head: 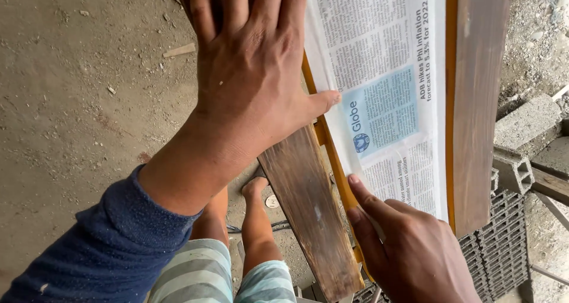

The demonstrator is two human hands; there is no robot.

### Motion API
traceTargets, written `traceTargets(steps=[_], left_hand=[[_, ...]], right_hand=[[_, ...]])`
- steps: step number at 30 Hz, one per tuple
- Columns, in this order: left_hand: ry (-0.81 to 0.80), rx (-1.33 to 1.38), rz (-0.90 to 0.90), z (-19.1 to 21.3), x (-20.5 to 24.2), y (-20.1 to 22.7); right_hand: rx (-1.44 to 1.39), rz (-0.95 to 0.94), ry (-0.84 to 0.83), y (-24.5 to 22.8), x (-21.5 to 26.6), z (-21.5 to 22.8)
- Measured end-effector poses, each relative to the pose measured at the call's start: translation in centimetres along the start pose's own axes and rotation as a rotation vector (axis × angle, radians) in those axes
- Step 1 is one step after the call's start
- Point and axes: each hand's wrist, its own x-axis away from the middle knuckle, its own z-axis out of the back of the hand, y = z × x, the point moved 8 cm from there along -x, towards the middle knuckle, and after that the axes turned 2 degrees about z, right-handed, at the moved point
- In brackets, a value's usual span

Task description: Applying newspaper and masking tape to a wooden chair to prepare it for painting or finishing.

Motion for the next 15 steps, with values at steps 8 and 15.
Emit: traceTargets(steps=[8, 15], left_hand=[[0.081, 0.048, -0.017, 0.56, 0.28, 0.22], [0.131, 0.019, -0.04, 0.59, 0.44, 0.3]], right_hand=[[-0.02, -0.121, -0.102, 0.35, -0.71, -0.69], [0.01, -0.173, -0.154, -0.18, -0.77, -0.18]])
